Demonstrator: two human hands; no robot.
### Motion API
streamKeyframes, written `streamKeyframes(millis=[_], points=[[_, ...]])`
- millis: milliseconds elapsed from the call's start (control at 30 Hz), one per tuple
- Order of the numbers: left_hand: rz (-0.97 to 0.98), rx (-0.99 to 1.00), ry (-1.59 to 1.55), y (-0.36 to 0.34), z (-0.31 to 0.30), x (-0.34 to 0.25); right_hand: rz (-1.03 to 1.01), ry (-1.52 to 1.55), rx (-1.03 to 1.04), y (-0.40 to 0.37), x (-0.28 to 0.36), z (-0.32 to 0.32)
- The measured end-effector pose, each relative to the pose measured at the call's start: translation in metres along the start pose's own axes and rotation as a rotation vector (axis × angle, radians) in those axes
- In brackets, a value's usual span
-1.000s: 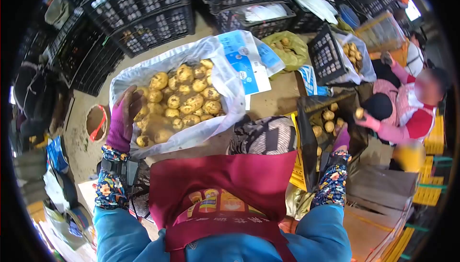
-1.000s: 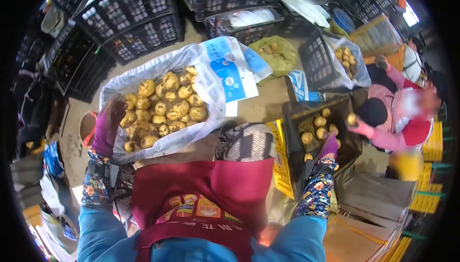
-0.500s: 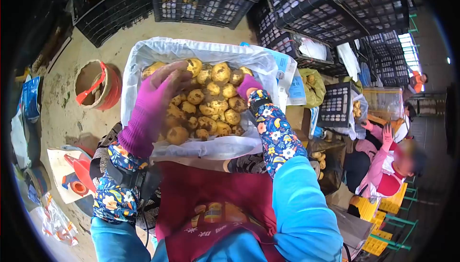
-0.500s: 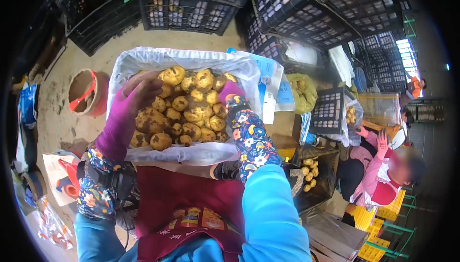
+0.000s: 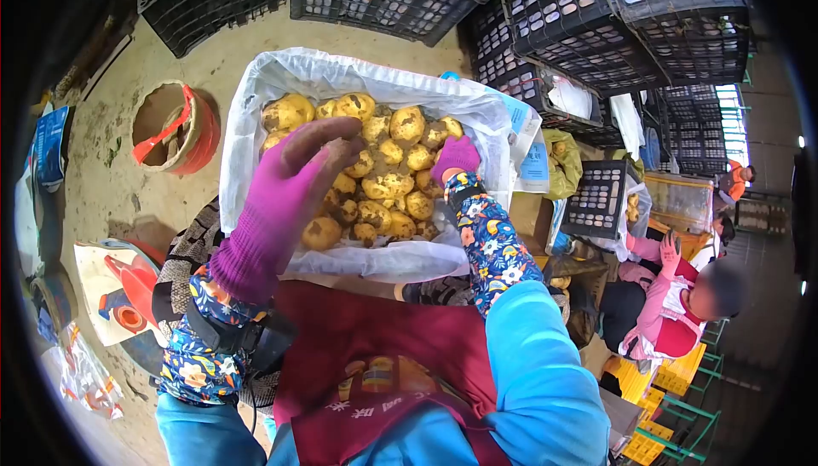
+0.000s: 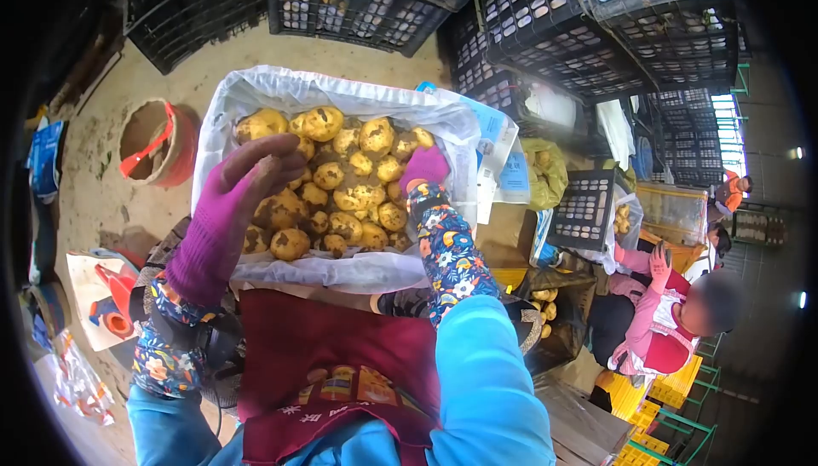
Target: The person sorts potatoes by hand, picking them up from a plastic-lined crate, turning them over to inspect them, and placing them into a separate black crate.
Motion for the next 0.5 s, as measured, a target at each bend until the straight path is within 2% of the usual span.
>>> streamKeyframes(millis=[33, 100, 167, 233, 300, 400, 467, 500], points=[[0.007, 0.002, -0.005, 0.002, 0.002, 0.002, -0.05, -0.002, -0.072, -0.002, -0.001, 0.011], [0.031, 0.026, 0.066, 0.005, 0.005, 0.008, -0.032, 0.064, -0.05, -0.005, -0.001, 0.023], [0.04, 0.033, 0.081, 0.008, 0.003, 0.007, -0.057, 0.271, 0.055, -0.009, -0.01, 0.014], [0.005, 0.048, 0.019, 0.005, 0.011, 0.009, -0.105, 0.846, 0.13, -0.021, -0.021, -0.008], [-0.02, 0.044, 0.027, 0.006, 0.02, 0.02, -0.186, 1.796, 0.408, -0.058, -0.007, -0.052], [-0.11, 0.09, 0.034, 0.007, 0.039, 0.037, -0.63, 1.826, 0.298, -0.119, 0.017, -0.138], [-0.203, 0.106, 0.008, 0.005, 0.055, 0.051, -0.808, 1.774, 0.257, -0.152, 0.032, -0.161], [-0.111, 0.15, 0.019, 0.007, 0.06, 0.05, -0.894, 1.743, 0.235, -0.166, 0.039, -0.169]])
Point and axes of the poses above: each hand's wrist, its own y-axis towards the middle knuckle, its own z-axis out of the palm, x = y × z, the point moved 7 cm from there along y, towards the middle knuckle, and after that the axes turned 11 degrees about y, right-handed, at the moved point
